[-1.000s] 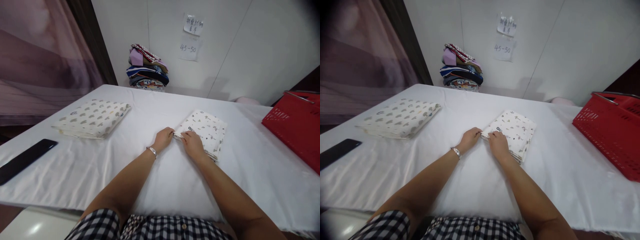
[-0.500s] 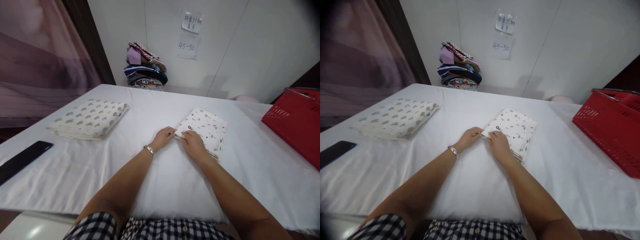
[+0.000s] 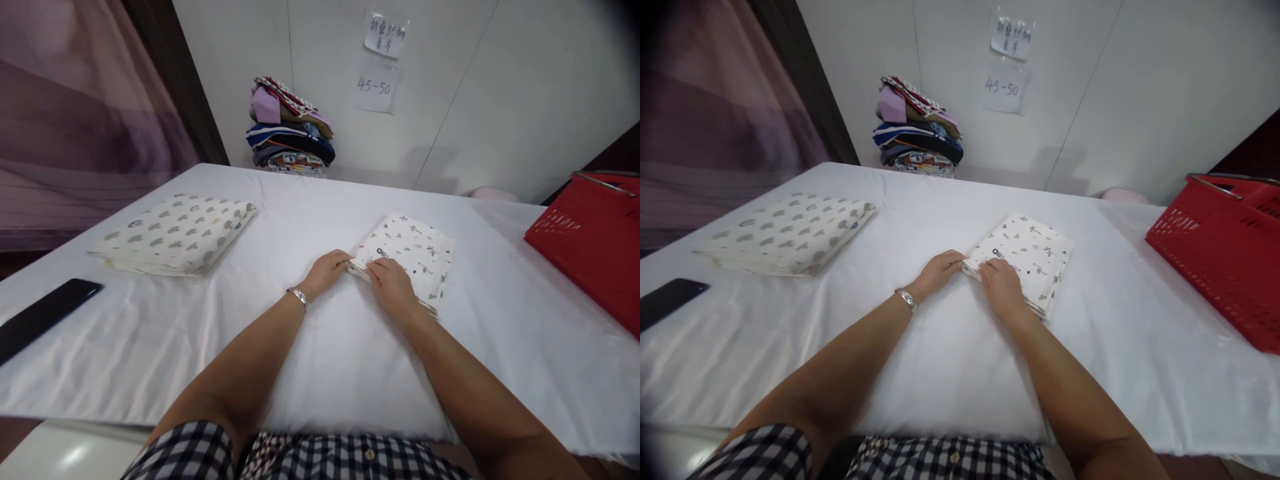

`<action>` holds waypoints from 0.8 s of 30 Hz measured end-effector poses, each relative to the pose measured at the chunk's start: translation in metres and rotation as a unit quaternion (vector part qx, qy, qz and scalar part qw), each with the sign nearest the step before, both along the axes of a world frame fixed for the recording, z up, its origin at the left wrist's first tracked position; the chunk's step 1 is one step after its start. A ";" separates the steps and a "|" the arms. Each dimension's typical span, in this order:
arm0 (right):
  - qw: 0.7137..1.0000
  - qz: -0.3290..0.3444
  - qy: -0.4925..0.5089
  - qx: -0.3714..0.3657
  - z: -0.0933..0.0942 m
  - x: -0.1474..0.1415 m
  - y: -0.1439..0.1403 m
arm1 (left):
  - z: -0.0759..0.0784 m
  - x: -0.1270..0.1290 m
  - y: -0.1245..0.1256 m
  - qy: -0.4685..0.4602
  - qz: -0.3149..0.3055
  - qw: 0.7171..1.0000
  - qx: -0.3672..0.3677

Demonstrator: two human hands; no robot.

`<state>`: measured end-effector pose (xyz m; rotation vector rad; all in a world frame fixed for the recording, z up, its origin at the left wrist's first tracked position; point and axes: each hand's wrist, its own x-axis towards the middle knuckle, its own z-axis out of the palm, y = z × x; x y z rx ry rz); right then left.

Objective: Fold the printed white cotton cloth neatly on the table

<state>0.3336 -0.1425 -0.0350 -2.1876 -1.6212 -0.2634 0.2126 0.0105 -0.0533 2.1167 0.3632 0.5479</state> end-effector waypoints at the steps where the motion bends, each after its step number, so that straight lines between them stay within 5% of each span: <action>1: 1.000 0.001 0.000 0.002 -0.001 0.000 0.000 | 0.000 0.000 -0.001 0.004 0.001 1.000 0.008; 15: 1.000 -0.013 -0.005 0.012 -0.006 0.004 0.001 | 0.001 0.002 -0.007 0.038 0.048 0.989 0.132; 24: 0.999 -0.029 -0.001 0.042 -0.002 0.003 0.002 | -0.002 0.004 -0.006 0.022 0.050 0.993 0.108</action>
